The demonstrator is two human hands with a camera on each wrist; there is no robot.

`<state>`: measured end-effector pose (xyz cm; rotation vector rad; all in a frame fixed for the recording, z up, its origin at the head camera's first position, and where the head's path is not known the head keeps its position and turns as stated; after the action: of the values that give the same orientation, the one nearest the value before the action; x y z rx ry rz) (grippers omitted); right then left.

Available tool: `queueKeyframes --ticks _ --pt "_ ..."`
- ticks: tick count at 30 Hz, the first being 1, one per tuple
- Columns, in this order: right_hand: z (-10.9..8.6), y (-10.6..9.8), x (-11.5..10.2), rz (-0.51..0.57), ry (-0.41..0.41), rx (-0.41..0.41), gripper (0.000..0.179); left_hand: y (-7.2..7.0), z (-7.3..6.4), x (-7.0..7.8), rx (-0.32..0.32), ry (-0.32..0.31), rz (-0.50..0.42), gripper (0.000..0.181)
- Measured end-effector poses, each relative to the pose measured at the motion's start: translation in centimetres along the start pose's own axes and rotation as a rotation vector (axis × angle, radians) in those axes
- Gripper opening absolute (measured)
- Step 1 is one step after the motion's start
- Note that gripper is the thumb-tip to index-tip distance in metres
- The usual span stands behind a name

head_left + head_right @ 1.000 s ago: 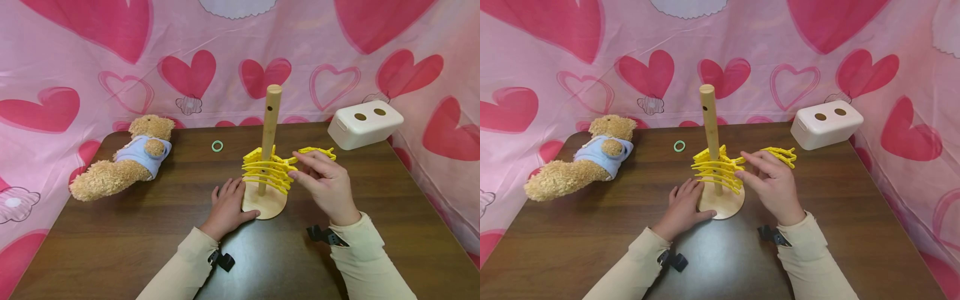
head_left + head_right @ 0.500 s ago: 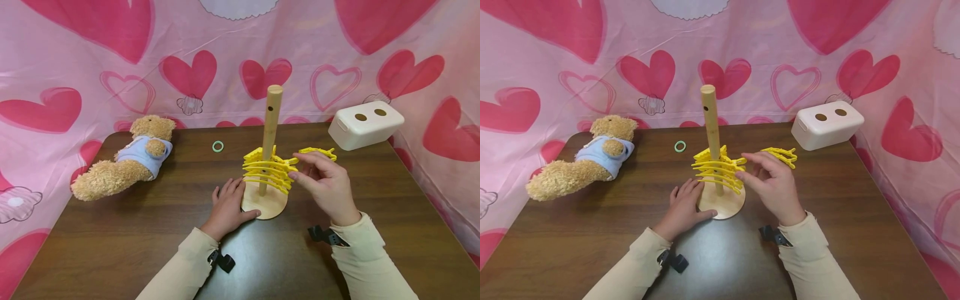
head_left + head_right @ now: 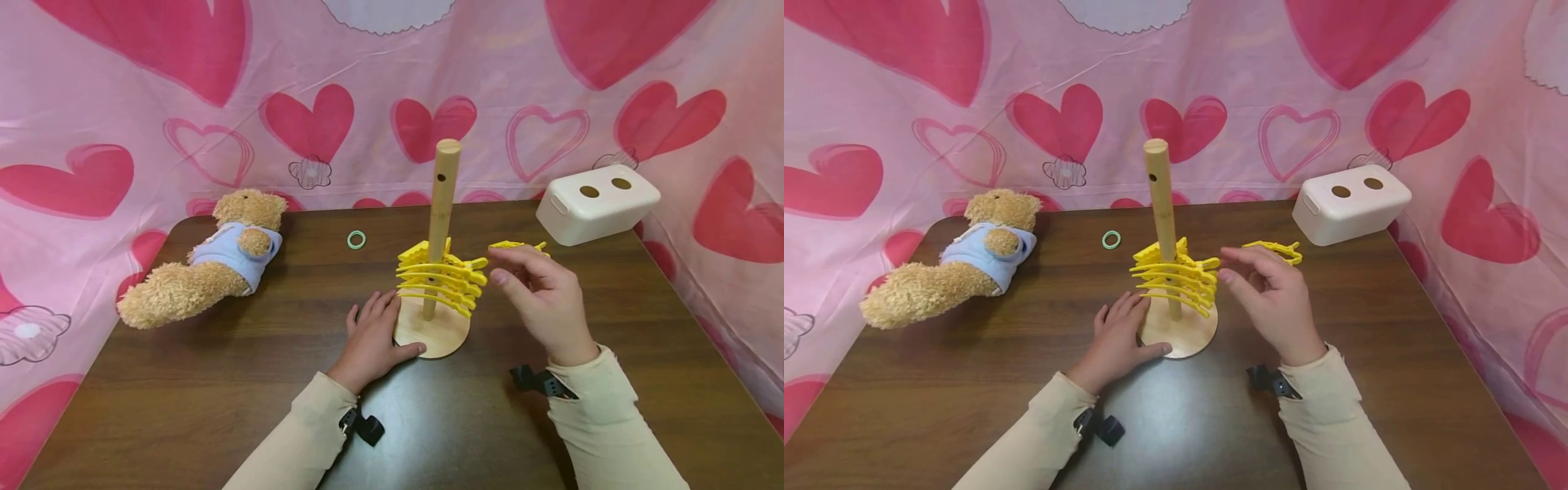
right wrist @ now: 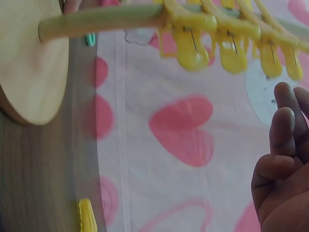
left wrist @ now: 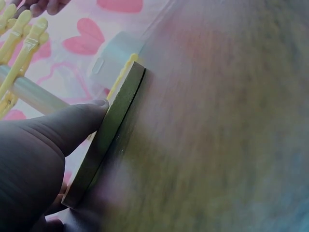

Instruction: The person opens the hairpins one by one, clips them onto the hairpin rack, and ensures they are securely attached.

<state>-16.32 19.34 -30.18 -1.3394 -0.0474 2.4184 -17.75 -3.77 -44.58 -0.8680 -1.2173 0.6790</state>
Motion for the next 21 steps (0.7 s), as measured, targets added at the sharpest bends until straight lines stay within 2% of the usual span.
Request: queueKeyframes --ticks 4,9,13,17,21 --pt "0.6 -1.2 0.8 -0.042 -0.001 0.034 0.023 -0.1 0.0 0.1 0.007 0.004 -0.012 0.098" --pt "1.2 -3.0 2.8 -0.158 0.062 0.095 0.019 -0.1 0.0 0.1 0.009 0.007 -0.017 0.098" --pt "1.6 -4.1 4.7 -0.197 0.151 0.129 0.022 0.1 0.0 0.0 0.005 0.002 -0.016 0.099" --pt "1.6 -4.7 7.1 -0.185 0.268 0.153 0.030 0.2 0.0 -0.1 0.004 -0.002 -0.017 0.099" --pt "1.5 -5.0 9.2 -0.172 0.347 0.169 0.034 0.2 0.0 -0.2 0.003 -0.002 -0.011 0.099"
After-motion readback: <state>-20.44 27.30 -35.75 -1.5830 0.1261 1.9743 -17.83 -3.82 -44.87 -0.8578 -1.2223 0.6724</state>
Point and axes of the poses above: each hand's wrist, its own z-axis towards the middle knuckle, its own y-axis out of the palm, x = y × z, the point moved 8 cm from there along z, towards the middle knuckle, and after that the axes turned 11 degrees about x, right-handed, at the moved point
